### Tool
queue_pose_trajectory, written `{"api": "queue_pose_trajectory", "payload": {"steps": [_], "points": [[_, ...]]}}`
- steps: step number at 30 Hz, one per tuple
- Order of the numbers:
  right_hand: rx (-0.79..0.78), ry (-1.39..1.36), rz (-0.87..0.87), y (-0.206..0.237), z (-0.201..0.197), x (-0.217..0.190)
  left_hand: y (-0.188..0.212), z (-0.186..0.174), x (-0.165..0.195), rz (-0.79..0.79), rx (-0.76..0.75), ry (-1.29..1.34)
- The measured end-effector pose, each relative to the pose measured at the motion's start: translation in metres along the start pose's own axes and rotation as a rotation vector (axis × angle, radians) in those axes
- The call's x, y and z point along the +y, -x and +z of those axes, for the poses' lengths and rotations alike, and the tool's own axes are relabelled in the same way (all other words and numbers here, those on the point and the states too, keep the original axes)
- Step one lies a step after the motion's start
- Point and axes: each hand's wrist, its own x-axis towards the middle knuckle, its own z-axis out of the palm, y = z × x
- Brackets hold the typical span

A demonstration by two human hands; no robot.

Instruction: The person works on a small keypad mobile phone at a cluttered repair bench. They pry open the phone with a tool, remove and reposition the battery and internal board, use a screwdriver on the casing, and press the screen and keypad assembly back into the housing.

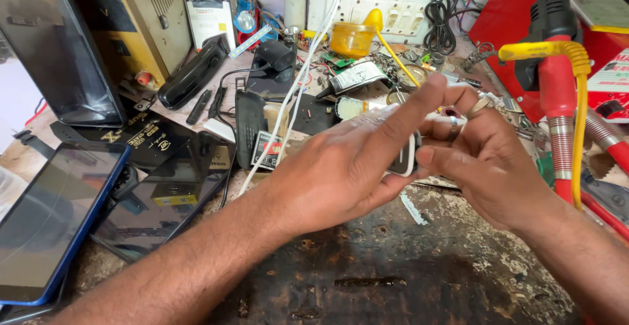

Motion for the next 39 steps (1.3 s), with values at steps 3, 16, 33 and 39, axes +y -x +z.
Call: {"api": "queue_pose_trajectory", "payload": {"steps": [3,16,33,39], "points": [[0.075,0.260,0.017,0.001,-0.001,0.000,-0.003,0.002,-0.001,0.270,0.230,-0.093],[-0.006,0.449,-0.346,0.002,0.029,-0.014,-0.012,0.018,-0.002,-0.394,0.232,1.159],[-0.016,0.447,-0.192,-0.006,0.021,-0.024,-0.007,0.016,0.006,-0.408,0.077,0.540],[0.019,0.489,-0.211,-0.005,0.021,-0.022,-0.006,0.019,0.005,-0.353,0.112,0.580]]}}
